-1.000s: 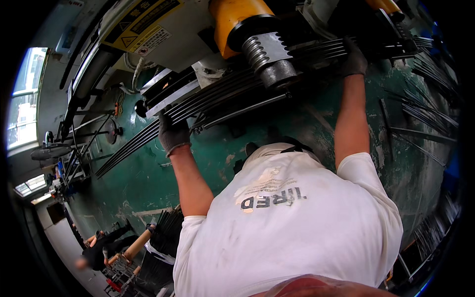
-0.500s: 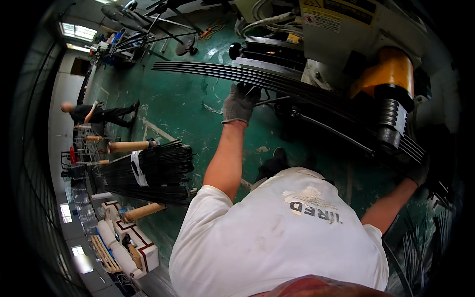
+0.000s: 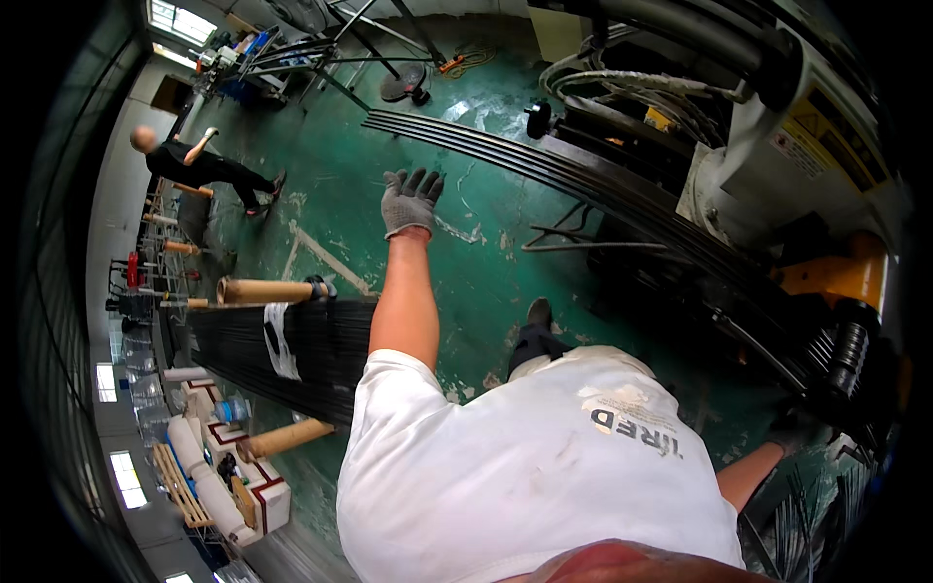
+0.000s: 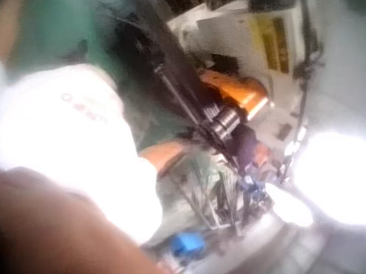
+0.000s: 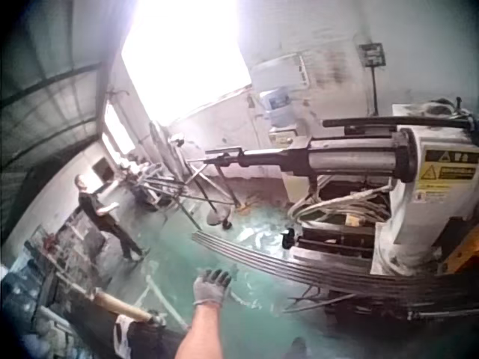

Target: The person operates a pipe bending machine in a workshop, feeding several long metal pipes into the mechanism, operating the control panel, and measuring the resulting bend with a tape measure.

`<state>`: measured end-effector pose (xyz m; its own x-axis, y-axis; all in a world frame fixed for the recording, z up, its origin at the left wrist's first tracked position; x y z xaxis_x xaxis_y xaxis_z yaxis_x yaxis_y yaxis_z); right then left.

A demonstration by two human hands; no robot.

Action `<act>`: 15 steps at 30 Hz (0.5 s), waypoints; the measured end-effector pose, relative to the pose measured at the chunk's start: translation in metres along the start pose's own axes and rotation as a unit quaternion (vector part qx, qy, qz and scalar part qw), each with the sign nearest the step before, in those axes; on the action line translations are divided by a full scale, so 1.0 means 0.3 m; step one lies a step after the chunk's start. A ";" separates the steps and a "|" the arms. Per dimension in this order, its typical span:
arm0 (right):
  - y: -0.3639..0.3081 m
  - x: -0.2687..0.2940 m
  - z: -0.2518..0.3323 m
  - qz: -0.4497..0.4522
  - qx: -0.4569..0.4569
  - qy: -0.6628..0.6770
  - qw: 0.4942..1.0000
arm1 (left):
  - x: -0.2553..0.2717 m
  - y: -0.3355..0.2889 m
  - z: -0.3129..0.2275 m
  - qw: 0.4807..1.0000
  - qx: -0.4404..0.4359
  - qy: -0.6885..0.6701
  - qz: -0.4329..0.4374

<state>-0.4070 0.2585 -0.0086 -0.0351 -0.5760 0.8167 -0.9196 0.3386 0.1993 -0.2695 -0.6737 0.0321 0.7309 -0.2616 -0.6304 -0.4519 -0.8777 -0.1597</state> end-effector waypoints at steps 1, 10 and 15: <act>-0.092 -0.010 0.092 0.041 0.054 -0.056 0.996 | 0.054 0.069 -0.076 1.000 -0.008 0.001 -0.010; -0.892 -0.332 0.357 0.377 0.321 -0.248 0.833 | 0.158 0.661 -0.270 0.996 0.011 0.083 0.042; -0.997 -0.167 0.379 0.377 0.344 -0.263 0.819 | 0.129 0.796 -0.235 0.989 0.046 0.115 0.080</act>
<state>-0.1747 0.1015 -0.1708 -0.6912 -0.6986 0.1849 -0.5556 0.3501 -0.7542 -0.3130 -0.9218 0.0231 0.7382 -0.4883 -0.4655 -0.6081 -0.7803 -0.1459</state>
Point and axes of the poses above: each hand's wrist, its own y-axis towards the middle knuckle, its own x-axis out of the back of the hand, z = x × y, the point moved 2 cm from there along y, towards the middle knuckle, and after that the axes turned 9 degrees about -x, right-handed, at the moved point
